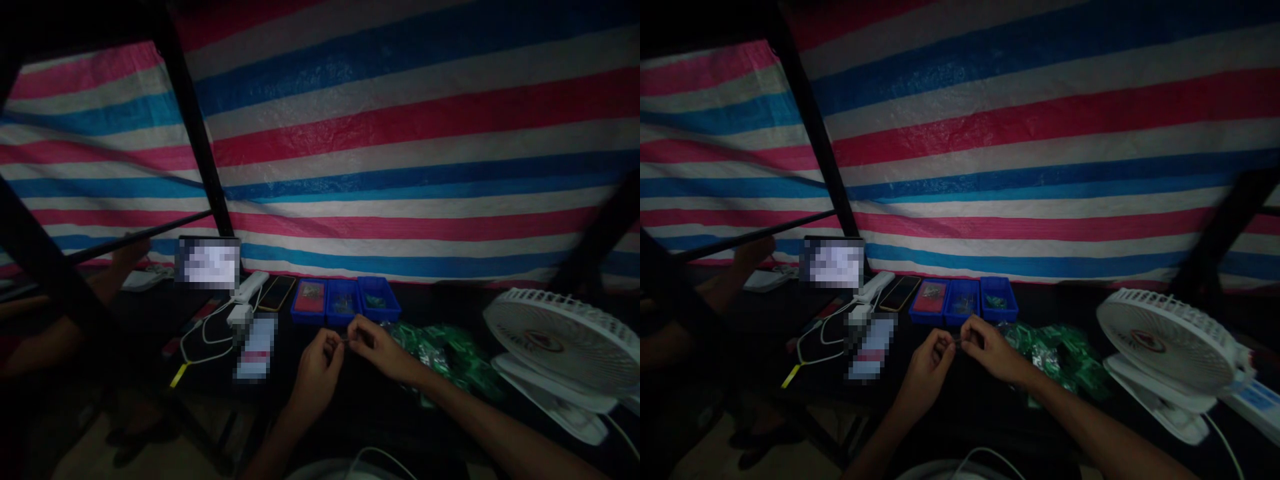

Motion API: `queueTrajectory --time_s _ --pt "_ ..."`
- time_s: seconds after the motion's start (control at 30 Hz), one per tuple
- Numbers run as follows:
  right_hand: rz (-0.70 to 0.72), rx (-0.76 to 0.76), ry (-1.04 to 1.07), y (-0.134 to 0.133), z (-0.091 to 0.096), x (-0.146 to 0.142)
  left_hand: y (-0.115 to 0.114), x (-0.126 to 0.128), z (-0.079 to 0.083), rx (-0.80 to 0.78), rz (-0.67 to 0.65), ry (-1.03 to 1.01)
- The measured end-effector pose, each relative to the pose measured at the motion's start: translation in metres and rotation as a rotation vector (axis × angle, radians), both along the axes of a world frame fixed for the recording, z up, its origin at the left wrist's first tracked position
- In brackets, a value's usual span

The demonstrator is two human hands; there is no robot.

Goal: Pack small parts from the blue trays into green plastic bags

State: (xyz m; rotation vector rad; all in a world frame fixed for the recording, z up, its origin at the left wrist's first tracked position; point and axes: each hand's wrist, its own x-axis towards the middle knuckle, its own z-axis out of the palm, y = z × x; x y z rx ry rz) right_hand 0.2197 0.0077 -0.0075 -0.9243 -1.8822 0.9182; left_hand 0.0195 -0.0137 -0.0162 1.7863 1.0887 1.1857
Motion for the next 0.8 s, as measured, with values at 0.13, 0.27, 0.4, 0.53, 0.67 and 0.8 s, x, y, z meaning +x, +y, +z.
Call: queueTrajectory --time_s 0.13,0.27,0.4,0.53,0.67,0.8 --pt "0.007 -0.048 0.042 0.0011 -0.0028 0.0007 -0.0010 0.0001 0.0009 -0.016 -0.018 0.001" --pt "0.016 -0.063 0.064 0.0033 -0.0067 0.0009 -0.0007 -0.0010 0.0009 -0.008 -0.016 0.000" --pt "0.012 -0.070 0.076 0.0027 -0.0071 0.0010 0.0004 -0.0014 0.0006 -0.005 -0.022 -0.021" --pt "0.003 -0.077 0.090 0.0018 -0.0062 -0.0002 0.0019 -0.0016 -0.0010 -0.033 0.007 -0.041" --pt "-0.013 -0.071 0.089 0.0022 -0.0049 -0.0015 0.0031 -0.0020 -0.0039 -0.046 0.037 -0.034" --pt "-0.010 -0.051 0.069 0.0021 -0.0028 -0.0013 0.0038 -0.0020 -0.0061 -0.048 0.047 -0.053"
